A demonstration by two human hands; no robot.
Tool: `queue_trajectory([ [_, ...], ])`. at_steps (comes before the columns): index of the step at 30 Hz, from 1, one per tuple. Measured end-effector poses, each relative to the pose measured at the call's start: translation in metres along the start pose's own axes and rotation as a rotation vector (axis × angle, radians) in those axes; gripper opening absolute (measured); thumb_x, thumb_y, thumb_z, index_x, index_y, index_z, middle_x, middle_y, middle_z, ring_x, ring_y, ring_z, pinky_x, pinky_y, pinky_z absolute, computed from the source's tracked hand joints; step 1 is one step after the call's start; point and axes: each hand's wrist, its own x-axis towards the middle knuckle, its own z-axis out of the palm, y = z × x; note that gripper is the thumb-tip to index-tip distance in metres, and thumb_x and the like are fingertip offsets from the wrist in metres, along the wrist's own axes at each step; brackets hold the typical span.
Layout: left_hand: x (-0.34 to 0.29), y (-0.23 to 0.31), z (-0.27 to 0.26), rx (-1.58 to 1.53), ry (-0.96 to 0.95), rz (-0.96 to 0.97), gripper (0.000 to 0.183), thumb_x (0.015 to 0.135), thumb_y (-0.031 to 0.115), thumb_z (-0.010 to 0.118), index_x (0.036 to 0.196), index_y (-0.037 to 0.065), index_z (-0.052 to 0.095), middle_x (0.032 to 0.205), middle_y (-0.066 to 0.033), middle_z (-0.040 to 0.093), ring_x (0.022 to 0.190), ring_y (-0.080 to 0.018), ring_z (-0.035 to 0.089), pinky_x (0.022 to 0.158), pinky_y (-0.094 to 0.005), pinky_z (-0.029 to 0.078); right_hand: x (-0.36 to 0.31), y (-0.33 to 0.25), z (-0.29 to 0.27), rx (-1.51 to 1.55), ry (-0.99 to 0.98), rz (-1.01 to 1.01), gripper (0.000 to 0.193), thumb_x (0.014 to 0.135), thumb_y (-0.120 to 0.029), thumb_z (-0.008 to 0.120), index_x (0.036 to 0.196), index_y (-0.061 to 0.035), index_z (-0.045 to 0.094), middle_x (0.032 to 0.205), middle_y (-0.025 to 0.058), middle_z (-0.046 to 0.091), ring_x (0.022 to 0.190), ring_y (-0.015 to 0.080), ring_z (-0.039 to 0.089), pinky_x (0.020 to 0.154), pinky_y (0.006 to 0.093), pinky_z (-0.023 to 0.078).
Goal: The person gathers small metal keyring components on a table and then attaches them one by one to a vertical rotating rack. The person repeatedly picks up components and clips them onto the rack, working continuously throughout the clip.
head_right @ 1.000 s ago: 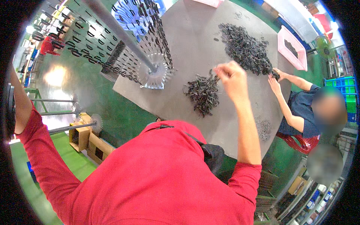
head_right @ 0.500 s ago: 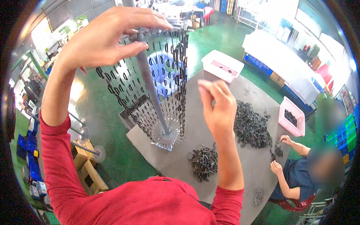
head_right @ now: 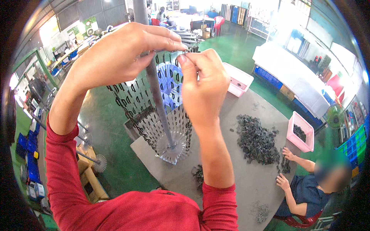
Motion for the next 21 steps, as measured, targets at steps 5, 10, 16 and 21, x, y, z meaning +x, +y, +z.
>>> queue_trajectory([
  [5, -0.006, -0.007, 0.003, 0.031, 0.058, 0.006, 0.045, 0.070, -0.010, 0.051, 0.112, 0.004, 0.064, 0.112, -0.0175, 0.063, 0.107, -0.0349, 0.057, 0.092, -0.0409, 0.046, 0.004, 0.005, -0.044, 0.192, -0.132, 0.146, 0.007, 0.081, -0.003, 0.065, 0.079, 0.0013, 0.069, 0.075, 0.0012, 0.059, 0.070, 0.0076, 0.051, 0.064, 0.0213, 0.038],
  [10, -0.012, -0.011, -0.002, 0.013, 0.050, -0.001, 0.045, 0.073, -0.009, 0.051, 0.113, 0.006, 0.063, 0.113, -0.0162, 0.062, 0.112, -0.0332, 0.055, 0.095, -0.0410, 0.044, 0.004, 0.019, -0.059, 0.231, -0.283, 0.380, 0.011, 0.084, -0.008, 0.065, 0.085, 0.0012, 0.071, 0.076, 0.0002, 0.060, 0.071, 0.0066, 0.048, 0.068, 0.0208, 0.037],
  [16, -0.014, -0.010, -0.006, 0.007, 0.012, -0.008, 0.045, 0.073, -0.006, 0.056, 0.116, 0.008, 0.061, 0.117, -0.0143, 0.061, 0.115, -0.0315, 0.054, 0.096, -0.0406, 0.043, 0.009, 0.018, -0.011, 0.141, -0.078, 0.117, 0.015, 0.083, -0.012, 0.068, 0.092, -0.0001, 0.071, 0.070, 0.0032, 0.053, 0.063, 0.0100, 0.047, 0.056, 0.0253, 0.036],
  [21, -0.010, -0.004, -0.009, -0.021, -0.009, -0.010, 0.048, 0.074, -0.003, 0.058, 0.121, 0.006, 0.056, 0.118, -0.0151, 0.059, 0.116, -0.0317, 0.052, 0.097, -0.0414, 0.041, 0.009, 0.016, 0.000, 0.077, -0.036, 0.031, 0.012, 0.081, -0.010, 0.069, 0.085, 0.0014, 0.069, 0.070, 0.0051, 0.054, 0.062, 0.0123, 0.048, 0.057, 0.0253, 0.037],
])
